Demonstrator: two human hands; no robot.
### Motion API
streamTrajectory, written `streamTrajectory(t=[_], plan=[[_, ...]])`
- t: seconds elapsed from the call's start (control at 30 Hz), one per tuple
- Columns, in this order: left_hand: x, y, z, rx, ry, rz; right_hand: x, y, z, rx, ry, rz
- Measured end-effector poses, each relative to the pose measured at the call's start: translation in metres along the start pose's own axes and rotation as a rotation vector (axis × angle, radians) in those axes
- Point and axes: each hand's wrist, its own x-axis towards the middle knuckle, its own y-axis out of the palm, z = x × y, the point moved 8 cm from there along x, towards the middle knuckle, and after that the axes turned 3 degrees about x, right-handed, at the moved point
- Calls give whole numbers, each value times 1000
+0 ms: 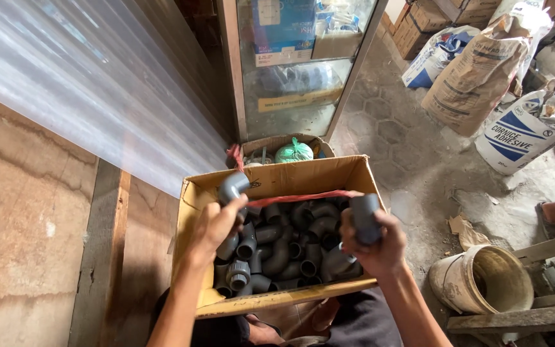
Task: Bundling PVC pipe elbows together using a red plastic string
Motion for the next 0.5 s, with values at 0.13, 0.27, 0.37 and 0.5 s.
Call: streamTrajectory(t=[0.13,0.27,0.37,0.5], plan=[[-7,-7,3,372,66,105,2,-8,-2,82,-79,94],[-6,-19,6,400,30,-9,-7,2,19,368,-204,253],[16,-10,24,538,64,-97,-14,27,32,407,-228,199],[-6,-1,14,796,111,-190,-9,-8,-1,378,-102,-169]])
